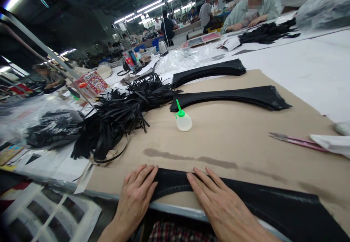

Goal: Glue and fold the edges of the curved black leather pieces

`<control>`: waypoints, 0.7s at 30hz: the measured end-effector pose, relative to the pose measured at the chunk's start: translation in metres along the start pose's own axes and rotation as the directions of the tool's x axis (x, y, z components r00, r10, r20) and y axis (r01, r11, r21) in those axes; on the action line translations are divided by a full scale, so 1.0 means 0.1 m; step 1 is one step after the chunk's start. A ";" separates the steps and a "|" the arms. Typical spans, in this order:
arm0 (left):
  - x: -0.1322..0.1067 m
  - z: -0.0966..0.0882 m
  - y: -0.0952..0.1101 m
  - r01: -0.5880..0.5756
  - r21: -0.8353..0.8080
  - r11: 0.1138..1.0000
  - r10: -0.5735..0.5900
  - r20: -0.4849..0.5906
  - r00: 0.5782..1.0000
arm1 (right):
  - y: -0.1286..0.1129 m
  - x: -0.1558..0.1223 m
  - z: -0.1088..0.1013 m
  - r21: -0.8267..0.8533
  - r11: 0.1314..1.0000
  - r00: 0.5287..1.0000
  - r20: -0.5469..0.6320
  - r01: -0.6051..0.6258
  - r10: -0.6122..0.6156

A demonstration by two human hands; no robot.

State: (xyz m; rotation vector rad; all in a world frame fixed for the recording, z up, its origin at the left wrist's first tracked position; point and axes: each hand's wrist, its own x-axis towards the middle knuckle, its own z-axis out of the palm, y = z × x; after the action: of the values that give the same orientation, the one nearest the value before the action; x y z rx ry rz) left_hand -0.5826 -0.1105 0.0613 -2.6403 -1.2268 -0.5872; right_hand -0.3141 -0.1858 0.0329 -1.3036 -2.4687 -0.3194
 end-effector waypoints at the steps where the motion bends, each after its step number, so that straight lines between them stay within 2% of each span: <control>1: 0.02 0.01 0.03 -0.018 -0.002 1.000 0.018 0.016 1.000 | -0.01 0.00 0.00 -0.002 1.000 1.000 0.004 -0.002 0.002; 5: 0.05 0.05 0.07 -0.034 0.029 0.999 0.033 0.041 0.999 | -0.03 -0.02 0.02 -0.015 1.000 0.999 0.025 -0.022 0.022; 10: -0.07 0.03 -0.11 -0.007 0.066 0.998 0.007 0.002 1.000 | -0.02 -0.06 0.09 -0.026 0.999 0.999 0.014 -0.030 0.031; 14: -0.17 0.00 -0.26 0.014 0.079 0.997 -0.015 0.007 1.000 | 0.00 -0.05 0.05 -0.034 0.999 1.000 -0.020 -0.022 0.021; 21: -0.24 -0.02 -0.29 0.048 0.062 0.997 -0.051 0.061 0.997 | 0.01 -0.04 0.03 -0.018 1.000 0.999 -0.044 -0.016 0.016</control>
State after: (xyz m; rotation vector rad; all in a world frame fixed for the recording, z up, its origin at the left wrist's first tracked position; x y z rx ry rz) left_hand -0.6192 -0.1089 0.0527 -2.6035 -1.3096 -0.4707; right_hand -0.3122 -0.1871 0.0284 -1.3093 -2.4237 -0.3635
